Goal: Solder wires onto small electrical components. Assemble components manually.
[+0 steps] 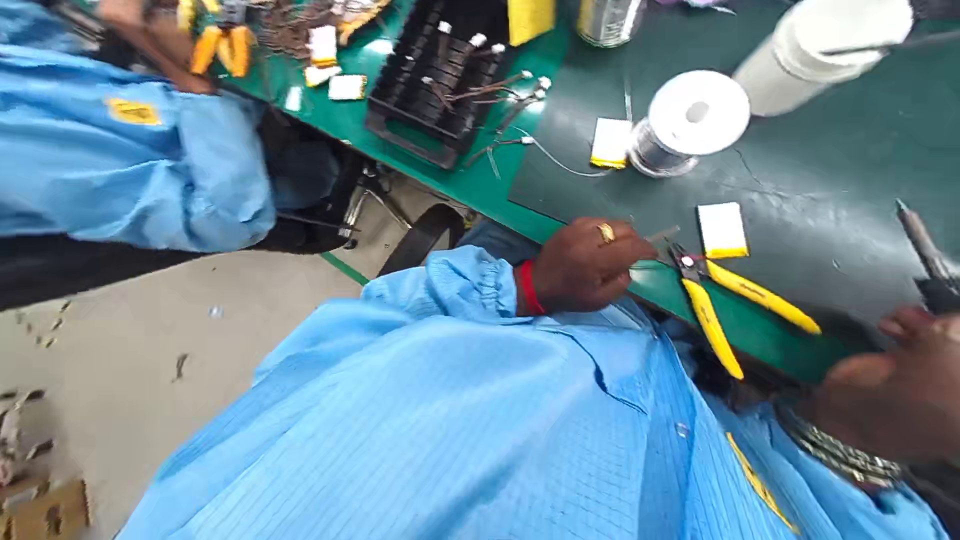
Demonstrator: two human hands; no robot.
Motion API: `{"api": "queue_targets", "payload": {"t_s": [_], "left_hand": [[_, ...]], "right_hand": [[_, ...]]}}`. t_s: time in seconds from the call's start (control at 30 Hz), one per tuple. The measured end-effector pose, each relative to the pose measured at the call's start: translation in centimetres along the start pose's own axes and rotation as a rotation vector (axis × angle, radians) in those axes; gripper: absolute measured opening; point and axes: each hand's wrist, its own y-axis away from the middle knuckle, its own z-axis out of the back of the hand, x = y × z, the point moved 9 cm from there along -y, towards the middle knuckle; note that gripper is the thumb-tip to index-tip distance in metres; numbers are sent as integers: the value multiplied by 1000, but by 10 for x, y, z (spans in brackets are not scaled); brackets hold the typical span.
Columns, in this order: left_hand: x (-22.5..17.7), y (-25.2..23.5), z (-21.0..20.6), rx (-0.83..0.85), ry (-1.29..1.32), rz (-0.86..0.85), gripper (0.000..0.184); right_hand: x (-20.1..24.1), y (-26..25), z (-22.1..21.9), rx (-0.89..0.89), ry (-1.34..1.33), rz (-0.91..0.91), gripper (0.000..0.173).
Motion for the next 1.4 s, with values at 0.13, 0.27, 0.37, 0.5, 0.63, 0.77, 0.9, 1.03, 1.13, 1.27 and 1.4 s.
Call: {"api": "queue_targets", "payload": {"t_s": [0.13,0.27,0.37,0.5,0.63,0.77,0.9,1.03,1.13,1.27,1.4], "left_hand": [[1,1,1,5,28,-33,27],[1,2,1,18,20,-54,26],[0,1,1,23,17,-60,26],[0,2,0,12,21,-45,24],[1,2,-2,15,-8,-46,22],[0,2,-5,42,-68,-52,22],[-2,2,-6,53,-117,-54,19],[-1,2,-7,47,-128,-54,16],[-2,3,-7,43,-130,-58,16],[-2,2,-7,38,-126,-61,15],[-2,2,-7,40,-135,-57,15]], "right_hand": [[-4,4,5,-8,38,37,12],[-1,5,3,-13,48,52,13],[4,5,0,-3,55,66,14],[7,7,0,-1,59,68,15],[8,7,0,-3,60,66,14],[9,8,0,-7,67,65,13],[12,7,-3,11,55,81,14],[11,7,-3,11,42,84,15],[12,7,-3,8,42,86,14],[12,7,-3,3,38,94,14],[11,9,-1,-4,53,95,13]]}}
